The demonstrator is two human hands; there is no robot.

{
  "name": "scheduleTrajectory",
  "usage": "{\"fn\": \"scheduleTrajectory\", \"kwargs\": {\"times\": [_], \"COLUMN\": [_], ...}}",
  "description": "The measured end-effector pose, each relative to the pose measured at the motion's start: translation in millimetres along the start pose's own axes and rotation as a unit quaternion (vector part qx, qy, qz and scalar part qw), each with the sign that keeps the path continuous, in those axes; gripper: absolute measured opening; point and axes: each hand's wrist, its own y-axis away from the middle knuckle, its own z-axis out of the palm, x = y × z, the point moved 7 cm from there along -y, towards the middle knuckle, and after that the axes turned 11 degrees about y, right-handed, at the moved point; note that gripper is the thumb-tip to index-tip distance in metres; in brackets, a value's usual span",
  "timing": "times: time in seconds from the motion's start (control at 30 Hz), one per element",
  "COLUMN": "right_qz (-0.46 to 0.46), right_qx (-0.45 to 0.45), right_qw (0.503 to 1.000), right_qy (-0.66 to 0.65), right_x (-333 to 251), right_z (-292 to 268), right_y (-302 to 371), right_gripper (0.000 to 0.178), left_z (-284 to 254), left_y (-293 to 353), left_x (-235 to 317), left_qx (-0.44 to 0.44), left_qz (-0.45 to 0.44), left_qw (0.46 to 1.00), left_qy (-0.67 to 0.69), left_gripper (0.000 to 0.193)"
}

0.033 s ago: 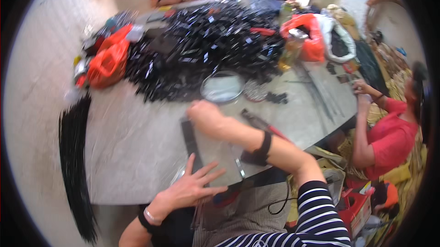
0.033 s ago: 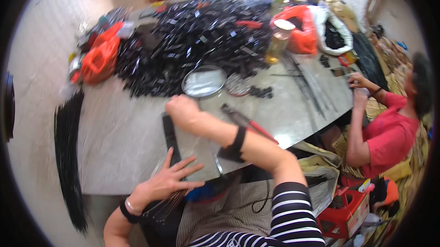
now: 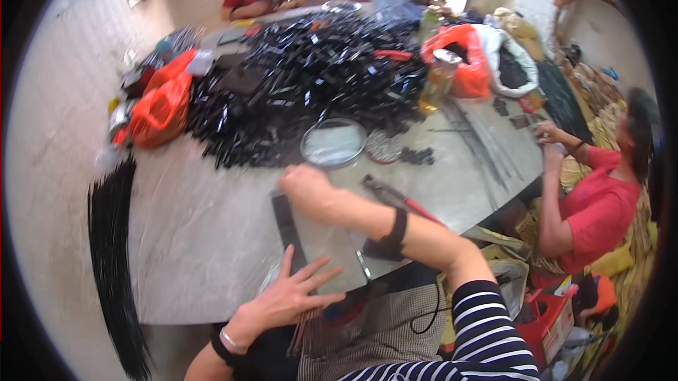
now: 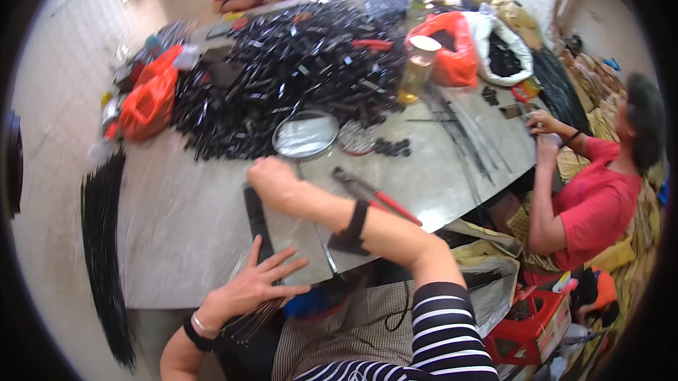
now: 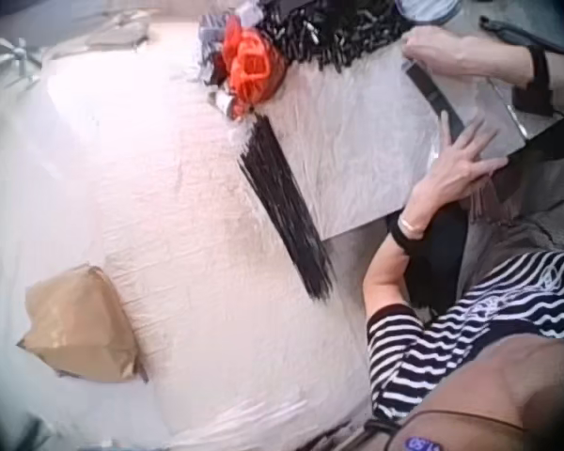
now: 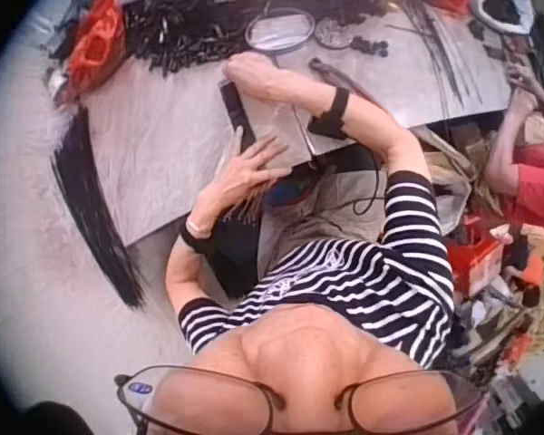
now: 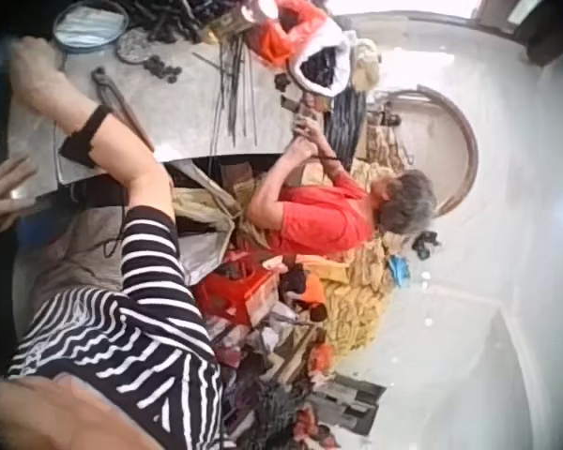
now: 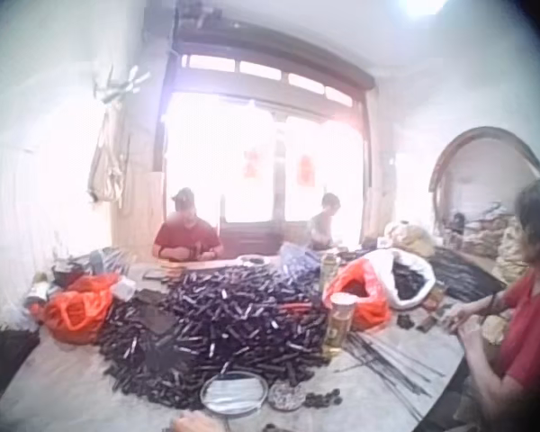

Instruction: Manually assembling umbrella ribs and components at a production table.

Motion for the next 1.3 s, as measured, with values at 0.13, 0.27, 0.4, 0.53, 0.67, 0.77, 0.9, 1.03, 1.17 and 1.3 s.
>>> {"fn": "scheduleTrajectory", "kwargs": {"times": [0.13,0.27,0.4,0.53,0.67,0.77,0.9,1.03,1.17,1.3], "right_qz": [0.003,0.028,0.027,0.027,0.015,0.014,-0.001,0.034,0.107,0.11], "right_qx": [0.009,0.007,0.006,0.026,0.01,0.015,0.035,0.105,0.103,0.024], "right_qw": [1.0,0.999,0.999,0.999,1.0,0.999,0.997,0.989,0.989,0.991], "right_qy": [-0.029,-0.024,-0.02,0.006,0.024,-0.038,-0.066,-0.103,-0.012,0.074], "right_x": [-13.7,-2.8,-3.1,-4.5,5.8,6.0,0.5,44.9,109.0,130.9], "right_z": [-13.3,-17.3,-12.9,-15.1,-7.1,-14.8,-15.8,-44.0,-61.5,-37.8], "right_y": [2.8,2.8,1.6,1.4,-2.3,5.8,8.0,7.1,13.6,20.1], "right_gripper": [0.014,0.014,0.015,0.015,0.015,0.019,0.019,0.02,0.015,0.013], "left_z": [-8.3,-4.2,-5.4,1.0,-7.2,-7.2,0.7,5.3,5.1,0.7], "left_y": [-2.6,-5.0,-5.4,-3.6,-10.4,-6.6,-0.1,1.6,3.5,0.8], "left_x": [8.2,2.7,4.6,1.6,2.4,8.0,6.3,5.1,6.2,7.2], "left_qx": [0.017,0.004,0.04,0.041,0.041,0.034,0.041,0.035,0.049,0.041], "left_qz": [0.009,0.014,0.031,0.036,0.055,0.038,0.054,0.045,0.052,0.052], "left_qw": [1.0,1.0,0.998,0.998,0.998,0.999,0.998,0.998,0.997,0.998], "left_qy": [-0.01,-0.021,-0.027,-0.011,0.01,0.005,0.0,-0.016,0.006,0.0], "left_gripper": [0.046,0.04,0.049,0.047,0.046,0.052,0.061,0.06,0.06,0.059]}}
